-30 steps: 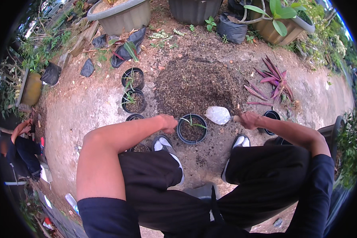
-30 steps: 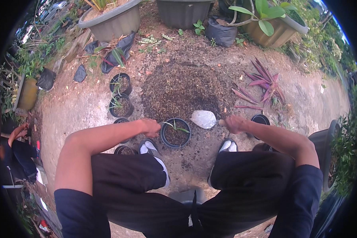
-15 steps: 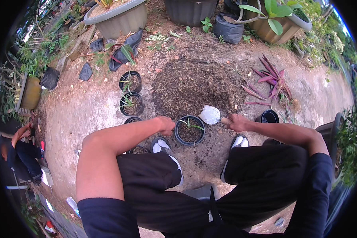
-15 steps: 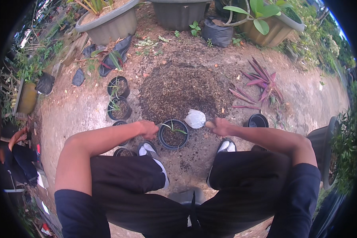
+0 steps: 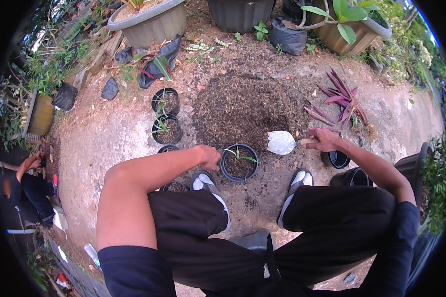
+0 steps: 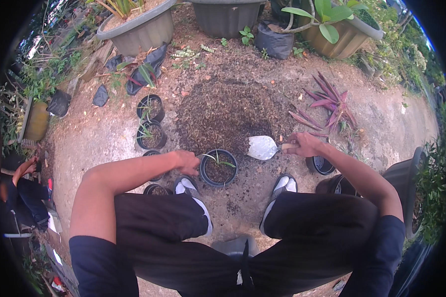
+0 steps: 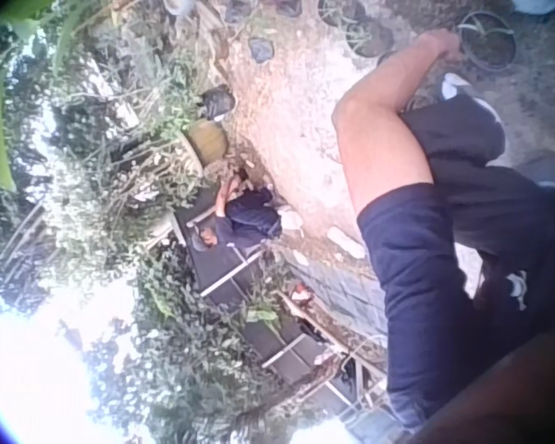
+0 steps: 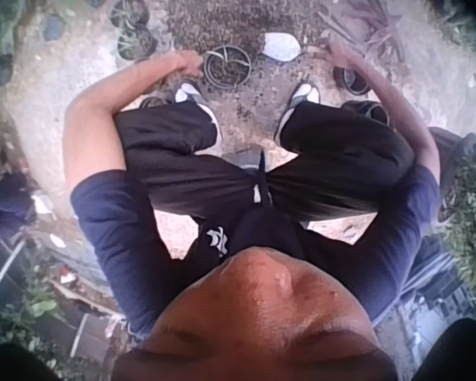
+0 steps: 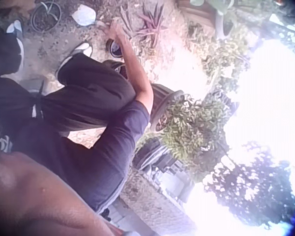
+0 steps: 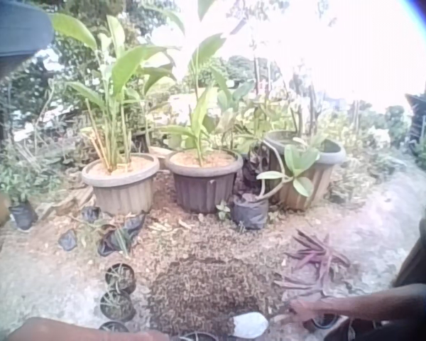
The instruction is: The person uses a trowel to scoop soil from a pile into a small black pot containing a seedling, pressing the soil down by hand to secure the plant.
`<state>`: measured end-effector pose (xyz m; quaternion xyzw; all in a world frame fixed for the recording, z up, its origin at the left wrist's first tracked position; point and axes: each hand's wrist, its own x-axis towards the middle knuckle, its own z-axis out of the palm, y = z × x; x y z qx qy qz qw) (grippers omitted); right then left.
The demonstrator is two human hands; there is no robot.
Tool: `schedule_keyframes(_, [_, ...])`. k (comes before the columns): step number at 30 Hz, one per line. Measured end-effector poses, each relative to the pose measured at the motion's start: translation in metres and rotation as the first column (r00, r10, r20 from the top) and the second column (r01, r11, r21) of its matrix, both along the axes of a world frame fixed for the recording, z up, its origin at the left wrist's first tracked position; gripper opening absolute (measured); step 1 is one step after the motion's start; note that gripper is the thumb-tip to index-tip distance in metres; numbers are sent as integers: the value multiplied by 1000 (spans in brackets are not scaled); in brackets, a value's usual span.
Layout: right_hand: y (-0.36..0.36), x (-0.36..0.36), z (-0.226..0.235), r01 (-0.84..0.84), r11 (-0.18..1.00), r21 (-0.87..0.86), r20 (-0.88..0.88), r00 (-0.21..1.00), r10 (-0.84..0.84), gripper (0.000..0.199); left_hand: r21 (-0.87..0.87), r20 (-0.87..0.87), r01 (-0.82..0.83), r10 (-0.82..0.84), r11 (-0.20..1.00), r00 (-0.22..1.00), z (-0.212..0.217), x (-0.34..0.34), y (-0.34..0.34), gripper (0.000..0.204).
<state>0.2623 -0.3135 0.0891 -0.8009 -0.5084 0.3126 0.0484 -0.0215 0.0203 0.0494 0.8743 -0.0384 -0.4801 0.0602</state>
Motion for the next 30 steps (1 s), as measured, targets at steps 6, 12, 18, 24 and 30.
schedule_keyframes(6, [17, 1, 55, -84, 992, -89, 16, 996, 85, 52, 35, 21, 45, -45, 998, 999, -1, 4, 0, 52])
schedule_keyframes(12, [41, -12, 76, -228, 971, -70, 55, 971, 232, 53, 17, 33, 24, -25, 1000, 999, 1, 7, 0, 53])
schedule_keyframes(18, [83, -49, 113, -280, 930, -238, 113, 943, 313, 41, 26, 8, 20, -20, 999, 1000, 7, 4, -2, 50])
schedule_keyframes(24, [96, -99, 129, -370, 921, -124, 348, 853, 389, 31, 17, -36, -3, 4, 1000, 999, 12, 6, -4, 58])
schedule_keyframes(30, [100, -108, 136, -469, 872, -141, 386, 785, 485, 30, -21, -26, -47, 46, 999, 999, 12, 3, 0, 59])
